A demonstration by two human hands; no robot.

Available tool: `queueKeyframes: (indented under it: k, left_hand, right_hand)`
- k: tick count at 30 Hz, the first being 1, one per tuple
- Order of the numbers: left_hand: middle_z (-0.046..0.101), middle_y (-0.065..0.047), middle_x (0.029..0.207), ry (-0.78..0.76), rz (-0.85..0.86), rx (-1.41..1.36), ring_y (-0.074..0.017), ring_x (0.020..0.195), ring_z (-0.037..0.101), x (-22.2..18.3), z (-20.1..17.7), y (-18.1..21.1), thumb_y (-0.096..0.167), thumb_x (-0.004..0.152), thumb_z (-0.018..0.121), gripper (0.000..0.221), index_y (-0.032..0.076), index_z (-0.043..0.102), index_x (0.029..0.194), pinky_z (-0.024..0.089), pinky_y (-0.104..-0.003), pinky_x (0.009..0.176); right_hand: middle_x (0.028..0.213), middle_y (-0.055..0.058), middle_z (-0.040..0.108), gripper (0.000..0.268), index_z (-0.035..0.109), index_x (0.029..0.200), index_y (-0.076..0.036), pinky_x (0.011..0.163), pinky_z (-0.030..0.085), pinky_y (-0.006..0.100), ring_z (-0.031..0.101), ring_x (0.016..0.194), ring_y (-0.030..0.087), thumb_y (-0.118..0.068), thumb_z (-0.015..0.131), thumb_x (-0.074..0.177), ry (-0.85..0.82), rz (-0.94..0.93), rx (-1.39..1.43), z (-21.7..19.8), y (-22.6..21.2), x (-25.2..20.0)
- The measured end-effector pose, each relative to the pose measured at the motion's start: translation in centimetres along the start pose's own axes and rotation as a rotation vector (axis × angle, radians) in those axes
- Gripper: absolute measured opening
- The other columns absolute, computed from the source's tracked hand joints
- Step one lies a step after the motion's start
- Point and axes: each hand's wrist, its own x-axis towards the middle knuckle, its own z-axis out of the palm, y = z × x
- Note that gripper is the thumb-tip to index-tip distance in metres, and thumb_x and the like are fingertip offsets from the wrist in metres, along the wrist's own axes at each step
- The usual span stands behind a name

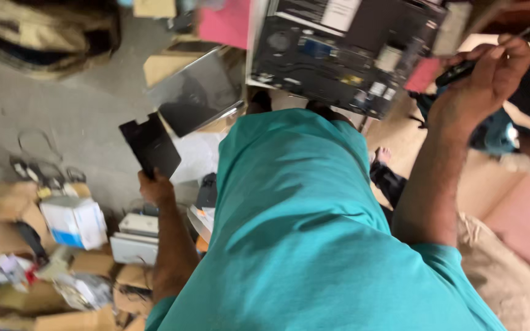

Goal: The person disassembles a laptop by removing the battery, keyboard, and internal cables, and then begins to reassemble it by placing the back panel and checking the ports.

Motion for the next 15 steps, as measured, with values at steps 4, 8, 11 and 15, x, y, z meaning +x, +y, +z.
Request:
queueKeyframes:
  k: [4, 8, 11, 15]
  left_hand:
    - [0.074, -0.022, 0.096, 0.026, 0.170, -0.012, -0.0450, 0.086, 0.070, 2.2, -0.7, 2.8, 0.021, 0.094, 0.076, 0.025, 0.005, 0.062, 0.106, 0.052, -0.056, 0.072]
    - [0.074, -0.020, 0.093, 0.054, 0.209, 0.044, -0.0434, 0.084, 0.071, 3.8, -2.4, 5.6, 0.019, 0.095, 0.076, 0.020, 0.006, 0.064, 0.104, 0.052, -0.055, 0.071]
    - [0.074, -0.021, 0.091, 0.086, 0.233, 0.108, -0.0432, 0.081, 0.070, 4.6, -3.7, 7.6, 0.018, 0.096, 0.075, 0.019, 0.006, 0.063, 0.103, 0.050, -0.056, 0.071]
    - [0.073, -0.021, 0.089, 0.089, 0.263, 0.113, -0.0419, 0.078, 0.071, 4.9, -5.2, 9.7, 0.016, 0.099, 0.072, 0.018, 0.004, 0.062, 0.106, 0.052, -0.054, 0.070]
  right_hand:
    - [0.084, 0.010, 0.059, 0.005, 0.055, 0.124, -0.006, 0.053, 0.042, 0.028, 0.050, 0.060, 0.016, -0.010, 0.056, 0.120, 0.225, -0.023, 0.002, -5.8, 2.7, 0.0]
    - [0.082, 0.005, 0.059, 0.004, 0.057, 0.115, -0.008, 0.051, 0.040, 0.028, 0.050, 0.058, 0.014, -0.012, 0.057, 0.115, 0.350, 0.079, -0.046, -7.4, 4.6, -2.6]
    - [0.082, 0.005, 0.058, 0.007, 0.056, 0.115, -0.007, 0.055, 0.042, 0.029, 0.051, 0.061, 0.013, -0.013, 0.059, 0.117, 0.398, 0.135, 0.033, -7.5, 5.7, -3.7]
    - [0.081, 0.004, 0.057, 0.007, 0.057, 0.113, -0.006, 0.054, 0.040, 0.027, 0.049, 0.060, 0.011, -0.011, 0.062, 0.115, 0.407, 0.146, 0.027, -7.9, 6.4, -4.1]
